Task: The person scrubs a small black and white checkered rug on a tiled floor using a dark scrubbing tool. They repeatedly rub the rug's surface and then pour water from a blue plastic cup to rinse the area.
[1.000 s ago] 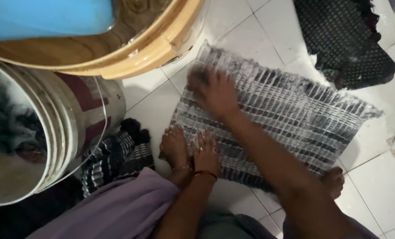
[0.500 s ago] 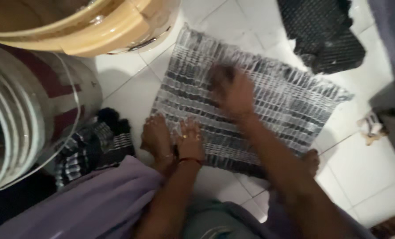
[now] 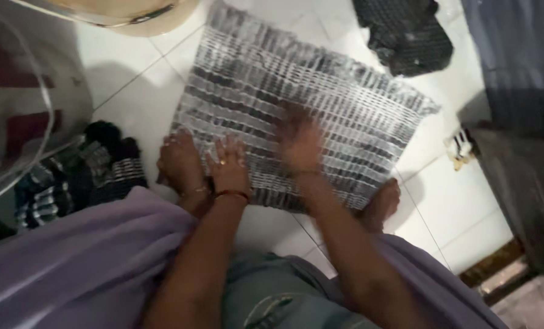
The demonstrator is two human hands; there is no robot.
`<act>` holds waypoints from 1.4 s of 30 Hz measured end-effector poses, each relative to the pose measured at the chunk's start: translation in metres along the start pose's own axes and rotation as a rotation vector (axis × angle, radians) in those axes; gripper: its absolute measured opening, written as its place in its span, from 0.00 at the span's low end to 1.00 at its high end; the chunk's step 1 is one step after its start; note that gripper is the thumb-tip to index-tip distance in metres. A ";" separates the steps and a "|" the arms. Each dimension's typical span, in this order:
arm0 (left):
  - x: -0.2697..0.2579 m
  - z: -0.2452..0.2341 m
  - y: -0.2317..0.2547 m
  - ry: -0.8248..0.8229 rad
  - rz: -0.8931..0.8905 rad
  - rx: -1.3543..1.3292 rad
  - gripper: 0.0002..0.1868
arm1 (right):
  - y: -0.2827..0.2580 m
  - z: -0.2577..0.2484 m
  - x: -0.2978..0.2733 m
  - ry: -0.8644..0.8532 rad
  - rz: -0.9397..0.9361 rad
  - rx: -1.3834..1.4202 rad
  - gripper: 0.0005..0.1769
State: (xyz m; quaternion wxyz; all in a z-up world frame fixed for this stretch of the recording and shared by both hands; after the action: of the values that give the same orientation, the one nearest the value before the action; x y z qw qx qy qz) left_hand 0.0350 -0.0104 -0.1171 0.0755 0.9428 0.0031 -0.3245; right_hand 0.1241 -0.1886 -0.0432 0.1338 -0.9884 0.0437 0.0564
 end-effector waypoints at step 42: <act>-0.209 -0.425 0.018 0.423 0.598 0.078 0.31 | 0.086 -0.048 -0.090 0.097 0.336 0.270 0.25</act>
State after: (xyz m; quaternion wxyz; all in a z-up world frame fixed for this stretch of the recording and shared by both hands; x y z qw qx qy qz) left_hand 0.1310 0.0425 0.3443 0.1287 0.9505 -0.2694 -0.0858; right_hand 0.0310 -0.2776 -0.0082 0.2513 -0.9420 0.2213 0.0238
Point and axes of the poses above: each hand's wrist, its own x-axis towards the middle knuckle, its own z-axis out of the palm, y = z × x, the point moved 8 cm from there along x, towards the middle knuckle, and after that the axes turned 6 degrees about -x, right-handed, at the moved point
